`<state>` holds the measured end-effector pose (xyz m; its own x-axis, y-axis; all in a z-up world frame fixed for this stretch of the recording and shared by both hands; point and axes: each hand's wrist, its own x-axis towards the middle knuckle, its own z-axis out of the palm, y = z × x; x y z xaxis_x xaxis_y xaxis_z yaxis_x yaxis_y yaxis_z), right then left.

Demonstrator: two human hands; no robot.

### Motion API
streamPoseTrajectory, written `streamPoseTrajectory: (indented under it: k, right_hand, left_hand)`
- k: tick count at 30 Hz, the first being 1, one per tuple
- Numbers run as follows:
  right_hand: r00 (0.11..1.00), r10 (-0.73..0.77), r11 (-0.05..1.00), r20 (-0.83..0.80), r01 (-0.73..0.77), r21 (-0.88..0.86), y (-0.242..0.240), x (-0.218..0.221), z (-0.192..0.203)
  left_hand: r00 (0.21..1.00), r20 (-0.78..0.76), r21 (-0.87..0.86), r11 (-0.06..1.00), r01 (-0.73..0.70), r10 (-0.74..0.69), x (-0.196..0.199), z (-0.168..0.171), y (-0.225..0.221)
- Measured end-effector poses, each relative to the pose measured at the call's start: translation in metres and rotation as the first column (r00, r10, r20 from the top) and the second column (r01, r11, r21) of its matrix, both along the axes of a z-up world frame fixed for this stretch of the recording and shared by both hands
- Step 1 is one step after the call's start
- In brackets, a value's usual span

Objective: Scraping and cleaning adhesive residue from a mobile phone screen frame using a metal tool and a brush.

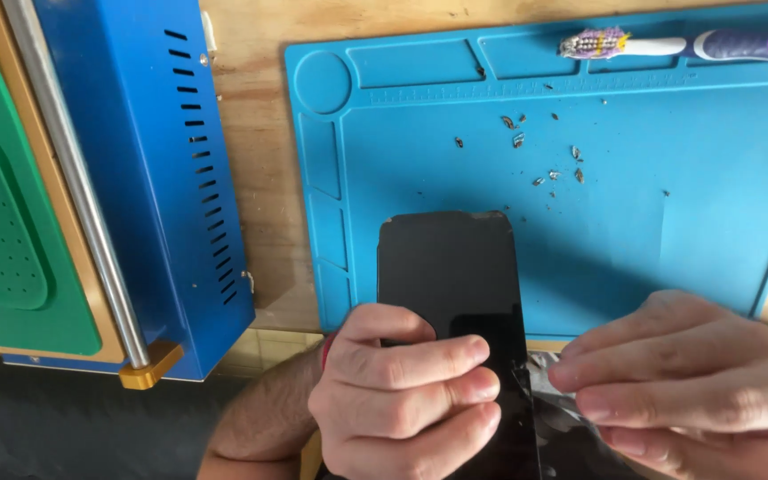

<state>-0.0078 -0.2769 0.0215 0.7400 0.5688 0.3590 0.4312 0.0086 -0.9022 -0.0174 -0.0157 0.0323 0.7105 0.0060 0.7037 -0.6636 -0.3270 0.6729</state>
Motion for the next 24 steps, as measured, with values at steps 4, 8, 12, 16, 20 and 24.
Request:
streamPoseTrajectory:
  k: [4,8,12,16,20,24]
  right_hand:
    - [0.975,0.137,0.989,0.177,-0.144,0.028,-0.006,0.0,-0.015]
    - [0.951,0.123,0.988,0.285,-0.144,0.056,-0.006,-0.006,-0.019]
    - [0.957,0.144,0.989,0.251,-0.143,-0.023,-0.011,-0.011,-0.014]
    - [0.968,0.117,0.992,0.222,-0.102,-0.079,-0.012,-0.018,-0.012]
    - [0.962,0.005,0.999,0.274,0.008,-0.046,-0.007,-0.026,-0.015]
    - [0.969,-0.074,0.981,0.238,0.113,-0.158,-0.003,-0.031,-0.003]
  left_hand:
    - [0.982,0.188,-0.034,0.999,-0.025,0.031,0.008,-0.01,0.001]
    - [0.949,0.315,0.036,0.999,0.001,-0.012,0.009,-0.023,0.011]
    - [0.907,0.419,0.116,0.993,-0.007,-0.042,0.012,-0.028,0.015]
    - [0.927,0.372,0.16,0.987,-0.016,-0.045,0.007,-0.03,0.017]
    - [0.899,0.434,0.199,0.979,-0.031,-0.06,0.009,-0.032,0.019]
    - [0.891,0.437,0.298,0.955,-0.013,-0.124,0.013,-0.03,0.028]
